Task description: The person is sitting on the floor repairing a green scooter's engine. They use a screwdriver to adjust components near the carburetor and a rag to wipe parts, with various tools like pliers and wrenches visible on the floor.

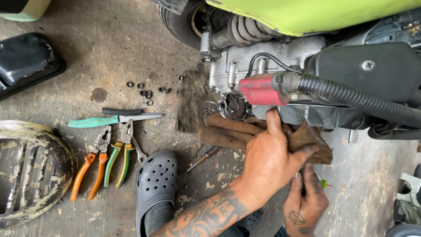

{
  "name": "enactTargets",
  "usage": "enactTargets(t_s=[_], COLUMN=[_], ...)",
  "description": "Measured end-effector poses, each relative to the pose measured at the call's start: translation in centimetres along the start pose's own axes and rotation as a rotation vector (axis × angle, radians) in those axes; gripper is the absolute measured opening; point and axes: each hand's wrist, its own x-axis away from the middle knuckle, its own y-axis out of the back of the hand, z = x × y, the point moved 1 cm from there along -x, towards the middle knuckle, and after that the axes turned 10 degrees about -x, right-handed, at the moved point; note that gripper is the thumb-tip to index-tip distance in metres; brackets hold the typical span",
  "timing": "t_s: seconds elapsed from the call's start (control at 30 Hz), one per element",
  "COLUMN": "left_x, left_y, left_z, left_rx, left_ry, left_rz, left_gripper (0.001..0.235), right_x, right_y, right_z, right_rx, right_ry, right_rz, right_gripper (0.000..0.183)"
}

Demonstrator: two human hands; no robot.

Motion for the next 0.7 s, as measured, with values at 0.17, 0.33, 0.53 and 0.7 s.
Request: enactTargets(t_s=[0.17, 0.33, 0.53, 0.7], left_x=[-0.4, -0.4, -0.3, -0.1], left_y=[-0.6, -1.4, -0.8, -0.4], left_z=[0.1, 0.4, 0.7, 0.9], left_rx=[-0.081, -0.071, -0.02, 0.059], left_ry=[0.019, 0.03, -0.012, -0.006], left_rz=[0.029, 0.009, 0.006, 0.015], left_gripper=[0.069, 0.067, 0.063, 0.05], right_x=[0.5, 0.6, 0.3, -0.3], right_y=[-1.5, -1.8, -2.4, -2.5], right_z=[1.8, 2.4, 2.7, 2.1], right_rx=[-0.334, -0.329, -0.384, -0.347], right_ry=[-0.204, -0.25, -0.274, -0.161], right_rz=[-0.079, -0.078, -0.11, -0.128], right_gripper=[0.035, 0.034, 0.033, 0.033])
